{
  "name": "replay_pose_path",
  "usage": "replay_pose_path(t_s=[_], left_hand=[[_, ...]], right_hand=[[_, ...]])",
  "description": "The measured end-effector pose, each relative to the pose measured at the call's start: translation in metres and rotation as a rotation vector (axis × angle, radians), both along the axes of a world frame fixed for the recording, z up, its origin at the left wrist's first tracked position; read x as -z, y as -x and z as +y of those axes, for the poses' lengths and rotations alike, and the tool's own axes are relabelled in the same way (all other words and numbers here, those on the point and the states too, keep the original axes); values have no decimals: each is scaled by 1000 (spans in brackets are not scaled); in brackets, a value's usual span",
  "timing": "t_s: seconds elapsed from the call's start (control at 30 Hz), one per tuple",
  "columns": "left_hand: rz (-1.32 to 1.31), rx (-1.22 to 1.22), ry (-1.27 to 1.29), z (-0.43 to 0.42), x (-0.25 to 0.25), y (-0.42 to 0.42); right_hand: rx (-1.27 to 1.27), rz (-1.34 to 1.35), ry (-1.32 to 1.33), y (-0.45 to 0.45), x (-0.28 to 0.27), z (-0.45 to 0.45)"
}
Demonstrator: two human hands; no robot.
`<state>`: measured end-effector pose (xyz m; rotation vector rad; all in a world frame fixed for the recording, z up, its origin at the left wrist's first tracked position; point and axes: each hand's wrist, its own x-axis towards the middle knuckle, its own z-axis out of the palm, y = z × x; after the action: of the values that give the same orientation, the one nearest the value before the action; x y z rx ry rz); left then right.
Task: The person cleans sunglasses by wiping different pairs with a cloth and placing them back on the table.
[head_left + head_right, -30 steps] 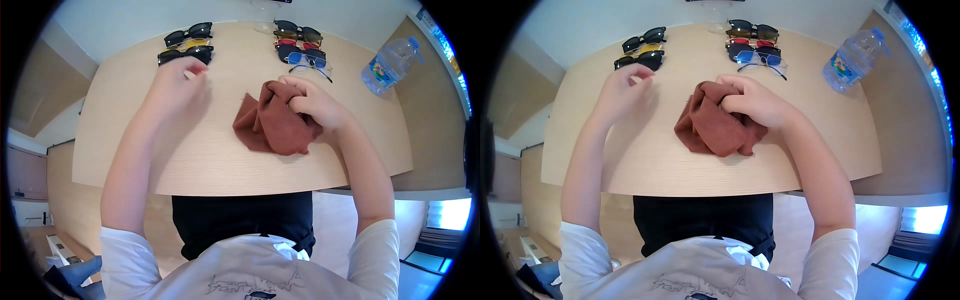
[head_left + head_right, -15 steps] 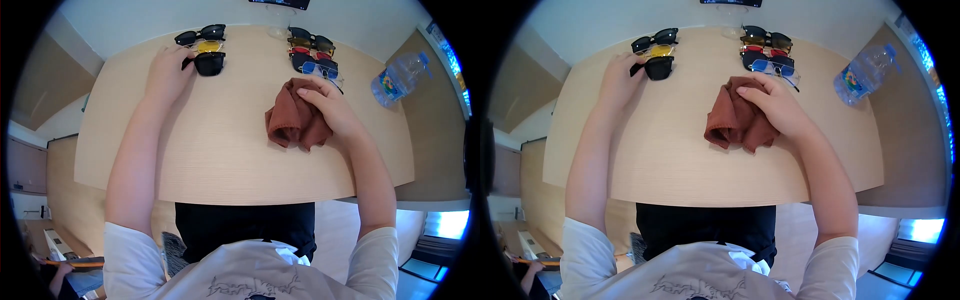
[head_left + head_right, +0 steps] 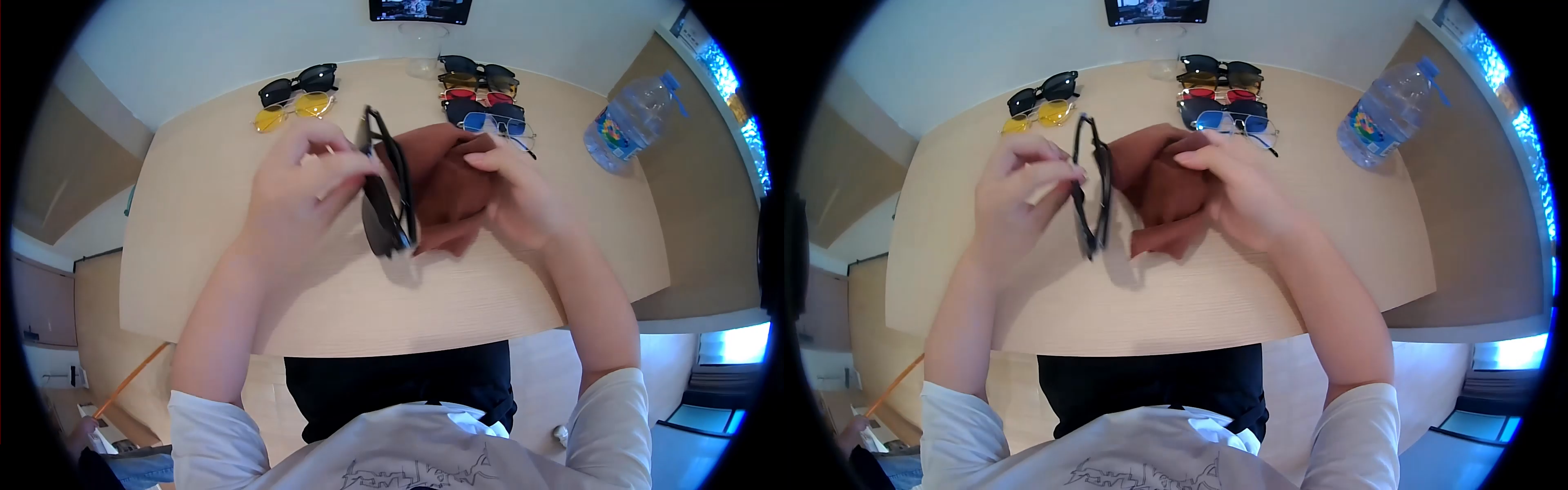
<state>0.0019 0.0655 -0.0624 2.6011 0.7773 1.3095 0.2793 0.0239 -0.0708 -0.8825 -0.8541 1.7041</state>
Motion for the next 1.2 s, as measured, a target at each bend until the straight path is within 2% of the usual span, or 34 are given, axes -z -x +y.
replay_pose_path(t_s=[0.07, 0.17, 0.23, 0.37, 0.47, 0.5, 0.53, 0.57, 0.7, 0.77, 0.87, 0.97, 1.1, 1.17, 1.2], left_hand=[[3, 71, 10, -9, 8, -11], [-59, 118, 252, -14, 18, -19], [37, 174, 59, -14, 14, -17], [61, 106, -43, -11, 13, -10], [39, 96, -75, -9, 14, -6], [67, 80, -125, -8, 14, -5], [94, 65, -176, -7, 12, -6], [92, 69, -175, -7, 12, -7], [74, 42, -33, -9, 8, -6], [74, 37, 18, -10, 7, -6], [63, 36, -10, -8, 3, -6], [73, 10, -52, -6, 1, -5], [51, 56, -60, -4, 3, -6], [26, 77, -56, -5, 2, -6], [25, 90, -55, -6, 0, -5]], right_hand=[[-78, 70, 29, 12, -6, -6], [-165, 79, 3, 24, -5, -4], [-217, -168, -120, 30, -14, -8], [-313, -128, -108, 21, 1, -2], [-41, -332, -130, 21, 12, -3], [-41, -329, -127, 19, 9, -5], [-107, -495, -120, 15, -1, -9], [-172, -665, -110, 10, -7, -11], [-292, -738, -152, -5, -13, -11], [-387, -937, -208, -11, -21, -10], [-452, -983, -196, -26, -33, -11], [-391, -967, -122, -35, -37, -11], [-465, -969, -178, -35, -38, -11], [-309, -1060, -203, -34, -34, -11], [-309, -1059, -202, -36, -29, -9]])
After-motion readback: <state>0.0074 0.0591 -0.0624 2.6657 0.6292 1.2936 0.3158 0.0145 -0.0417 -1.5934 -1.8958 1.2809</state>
